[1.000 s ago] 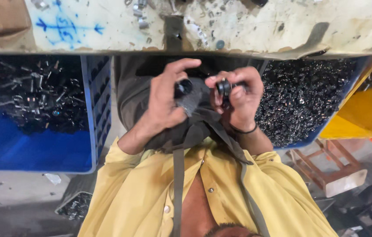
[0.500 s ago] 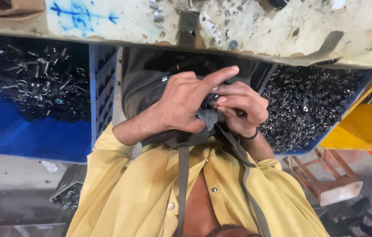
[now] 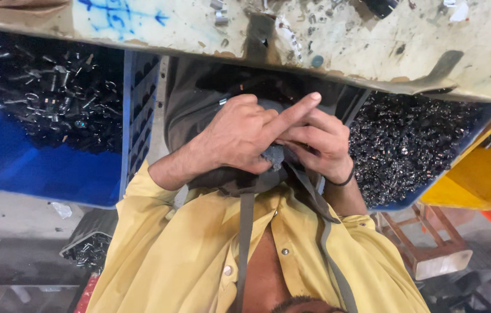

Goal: The person wipes small black plastic components one at a time with a cloth, then places each cleaned part on the workbench or into a bin. They repeatedly pick parts from a blue crate, rub them with the cloth, and set them on the table among piles of similar parts.

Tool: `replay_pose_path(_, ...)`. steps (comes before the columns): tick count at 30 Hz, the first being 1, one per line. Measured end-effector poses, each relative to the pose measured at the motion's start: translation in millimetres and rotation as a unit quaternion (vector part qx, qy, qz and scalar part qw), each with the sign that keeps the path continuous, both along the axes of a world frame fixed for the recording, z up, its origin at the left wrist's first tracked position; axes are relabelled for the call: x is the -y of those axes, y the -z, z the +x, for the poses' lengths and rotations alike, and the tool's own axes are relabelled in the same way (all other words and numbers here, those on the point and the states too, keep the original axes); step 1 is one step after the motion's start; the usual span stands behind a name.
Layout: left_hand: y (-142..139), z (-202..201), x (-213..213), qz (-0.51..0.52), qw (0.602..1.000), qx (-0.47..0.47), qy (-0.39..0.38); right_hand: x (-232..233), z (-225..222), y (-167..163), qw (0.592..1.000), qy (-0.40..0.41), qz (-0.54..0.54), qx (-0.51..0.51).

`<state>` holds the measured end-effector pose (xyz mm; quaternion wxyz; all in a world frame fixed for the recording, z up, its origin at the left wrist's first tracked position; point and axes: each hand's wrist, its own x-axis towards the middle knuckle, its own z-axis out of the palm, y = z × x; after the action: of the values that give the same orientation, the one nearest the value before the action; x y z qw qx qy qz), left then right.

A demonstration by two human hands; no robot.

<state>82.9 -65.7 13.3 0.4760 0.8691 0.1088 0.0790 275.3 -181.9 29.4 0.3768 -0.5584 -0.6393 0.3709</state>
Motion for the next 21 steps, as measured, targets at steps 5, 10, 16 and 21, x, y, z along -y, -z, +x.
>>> replay_pose_path(5, -5.2, -29.8, -2.1, 0.037, 0.998, -0.051, -0.031, 6.9, -16.2, 25.5, 0.998, -0.025, -0.008, -0.065)
replay_pose_path(10, -39.7, -124.7, -15.2, 0.104, 0.903, -0.31, -0.278, 4.5, -28.7, 59.2, 0.831, 0.166, -0.148, -0.51)
replay_pose_path(16, -108.3, -134.4, -2.7, 0.358, 0.82, -0.162, -0.417, -9.7, -11.9, 100.3, 0.69, 0.075, -0.227, -0.683)
replay_pose_path(21, -155.3, -86.7, -3.0, 0.246, 0.845, 0.34, -0.331, -15.6, -20.2, 104.7, 0.601, -0.033, -0.326, -0.729)
